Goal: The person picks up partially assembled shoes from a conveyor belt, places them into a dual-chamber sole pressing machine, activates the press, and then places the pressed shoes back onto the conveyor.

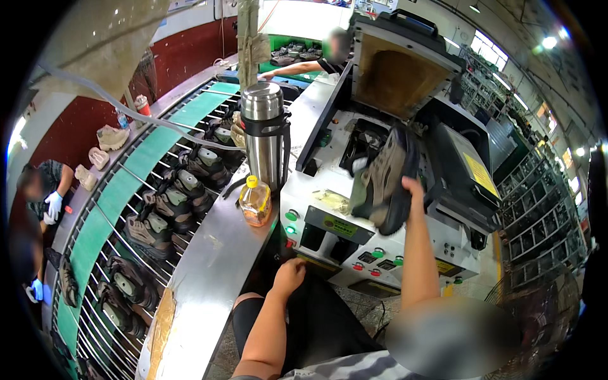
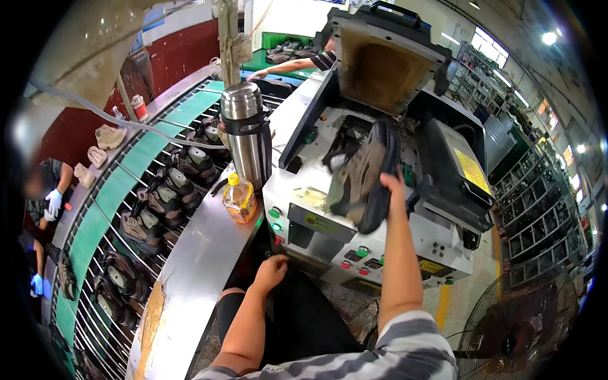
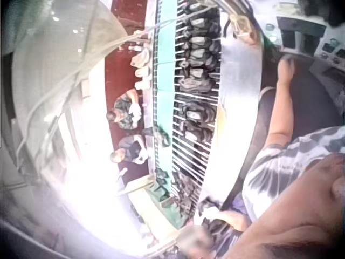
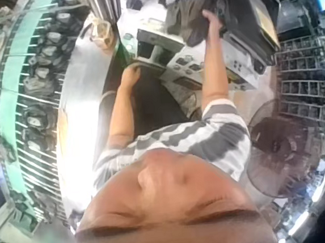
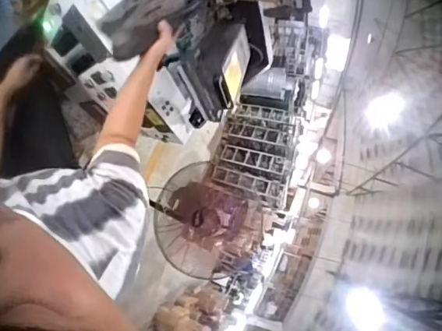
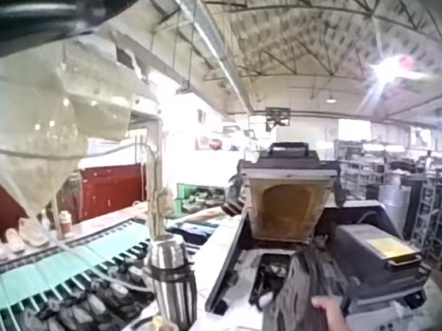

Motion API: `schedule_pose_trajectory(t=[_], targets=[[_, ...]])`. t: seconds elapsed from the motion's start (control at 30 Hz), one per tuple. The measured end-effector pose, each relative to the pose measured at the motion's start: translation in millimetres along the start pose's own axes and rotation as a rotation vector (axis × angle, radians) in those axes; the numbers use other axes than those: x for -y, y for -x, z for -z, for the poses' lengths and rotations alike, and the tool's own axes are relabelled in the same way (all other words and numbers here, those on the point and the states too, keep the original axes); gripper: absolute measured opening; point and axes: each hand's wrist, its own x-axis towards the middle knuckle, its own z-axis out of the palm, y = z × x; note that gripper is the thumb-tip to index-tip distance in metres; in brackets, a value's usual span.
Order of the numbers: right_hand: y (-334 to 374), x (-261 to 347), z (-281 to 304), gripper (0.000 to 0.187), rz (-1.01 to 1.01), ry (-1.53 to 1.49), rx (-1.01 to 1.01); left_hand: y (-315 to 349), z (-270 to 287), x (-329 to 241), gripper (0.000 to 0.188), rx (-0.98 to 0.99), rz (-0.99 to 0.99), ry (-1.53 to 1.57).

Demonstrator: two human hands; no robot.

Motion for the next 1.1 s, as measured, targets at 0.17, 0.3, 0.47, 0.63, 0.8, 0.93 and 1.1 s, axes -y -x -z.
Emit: schedule_pose_trajectory(t=[0.17,0.3,0.47,0.63,0.8,0.93,1.1], targets=[[-128.9,11.1,-45.0,0.097,0.14,0.811,-0.196,-17.5,18.7,-19.6,0.031,0.143,0.191,0.31],[-165.2,26.2,-120.5,0.088,-0.034,1.261,-0.164,-29.9,26.6,-4.6,0.03,-0.027,0.271,0.192],[-190.2,-38.5,-132.5,0.084,-0.145,1.477,-0.05,-28.7,31.6,1.8,0.035,0.064,0.315,0.218],[-141.1,-36.1,-126.9,0.084,-0.087,1.446,-0.074,-36.9,27.6,-1.0,0.043,-0.053,0.348,0.343],[-38.4,-51.7,-46.6,0.074,0.454,1.508,0.188,-41.6,14.4,-2.7,0.057,-0.125,0.329,0.704],[20.4,-41.6,55.3,0.045,0.698,1.32,0.129,-45.1,1.6,-1.0,0.071,-0.157,0.273,0.892],[6.2,-19.9,217.5,0.041,0.644,1.311,-0.313,-75.0,-31.6,-34.2,0.075,-0.35,0.218,0.644]])
